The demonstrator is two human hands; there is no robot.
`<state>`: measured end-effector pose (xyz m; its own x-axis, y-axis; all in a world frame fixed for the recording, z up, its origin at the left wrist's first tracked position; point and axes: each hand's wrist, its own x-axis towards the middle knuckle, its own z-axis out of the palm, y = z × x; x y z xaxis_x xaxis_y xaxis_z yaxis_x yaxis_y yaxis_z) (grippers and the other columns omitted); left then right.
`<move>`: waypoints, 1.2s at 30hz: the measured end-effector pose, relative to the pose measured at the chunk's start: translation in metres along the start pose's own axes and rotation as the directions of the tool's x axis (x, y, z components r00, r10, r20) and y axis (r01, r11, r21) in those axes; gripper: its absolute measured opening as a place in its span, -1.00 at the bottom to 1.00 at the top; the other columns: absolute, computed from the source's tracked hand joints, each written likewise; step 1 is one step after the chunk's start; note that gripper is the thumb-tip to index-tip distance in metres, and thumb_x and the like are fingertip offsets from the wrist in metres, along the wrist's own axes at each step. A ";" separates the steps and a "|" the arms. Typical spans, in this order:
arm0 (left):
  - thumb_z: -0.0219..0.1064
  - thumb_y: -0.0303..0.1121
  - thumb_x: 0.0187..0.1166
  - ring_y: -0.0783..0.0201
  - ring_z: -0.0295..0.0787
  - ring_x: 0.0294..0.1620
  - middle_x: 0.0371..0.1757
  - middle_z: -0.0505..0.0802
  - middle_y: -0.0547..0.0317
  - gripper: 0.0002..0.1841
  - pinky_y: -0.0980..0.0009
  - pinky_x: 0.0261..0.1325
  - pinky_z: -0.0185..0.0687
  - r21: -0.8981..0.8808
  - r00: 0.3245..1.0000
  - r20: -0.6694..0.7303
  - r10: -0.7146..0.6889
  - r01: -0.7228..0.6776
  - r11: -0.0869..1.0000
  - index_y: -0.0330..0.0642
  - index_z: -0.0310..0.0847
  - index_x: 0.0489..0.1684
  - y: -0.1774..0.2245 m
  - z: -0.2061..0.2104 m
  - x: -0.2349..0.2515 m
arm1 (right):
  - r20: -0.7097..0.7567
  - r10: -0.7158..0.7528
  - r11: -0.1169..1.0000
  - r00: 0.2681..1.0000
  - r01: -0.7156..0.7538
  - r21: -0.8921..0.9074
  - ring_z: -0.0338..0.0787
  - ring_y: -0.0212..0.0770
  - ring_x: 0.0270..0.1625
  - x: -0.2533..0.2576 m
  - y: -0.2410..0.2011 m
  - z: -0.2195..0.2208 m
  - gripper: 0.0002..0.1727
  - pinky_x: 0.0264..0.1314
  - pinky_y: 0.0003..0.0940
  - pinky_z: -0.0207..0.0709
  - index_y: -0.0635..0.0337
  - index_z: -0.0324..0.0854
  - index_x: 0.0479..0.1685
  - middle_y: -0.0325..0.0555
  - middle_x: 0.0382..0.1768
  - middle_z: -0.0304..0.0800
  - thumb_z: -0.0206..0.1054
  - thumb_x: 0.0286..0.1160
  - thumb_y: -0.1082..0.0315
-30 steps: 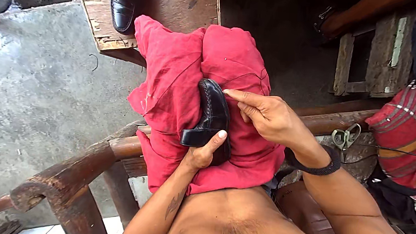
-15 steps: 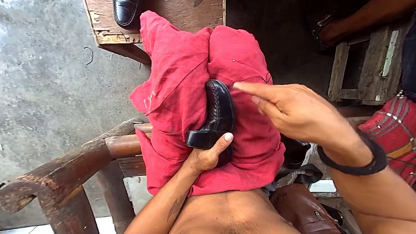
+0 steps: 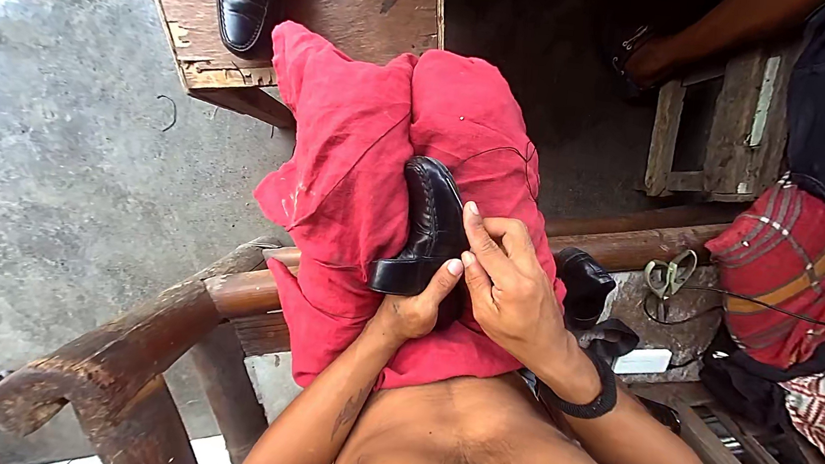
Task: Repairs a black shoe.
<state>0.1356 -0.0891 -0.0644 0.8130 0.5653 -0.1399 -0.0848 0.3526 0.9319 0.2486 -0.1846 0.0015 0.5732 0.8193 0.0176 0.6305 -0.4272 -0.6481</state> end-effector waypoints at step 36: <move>0.37 -0.09 0.67 0.63 0.81 0.13 0.07 0.92 0.56 -0.74 0.52 0.30 0.72 -0.184 0.999 0.032 -0.013 0.019 0.983 0.17 0.74 0.21 0.005 -0.008 -0.004 | 0.380 0.106 0.873 0.919 -0.269 0.407 0.66 -0.48 -0.44 0.049 0.038 -0.043 -0.55 -0.40 -0.54 0.63 -0.17 0.64 0.56 -0.36 -0.25 0.81 0.05 0.83 0.33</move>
<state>0.1270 -0.0835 -0.0615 0.8321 0.5364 -0.1410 -0.1744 0.4943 0.8516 0.3234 -0.1771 0.0101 0.3941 0.8531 -0.3420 0.1829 -0.4374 -0.8805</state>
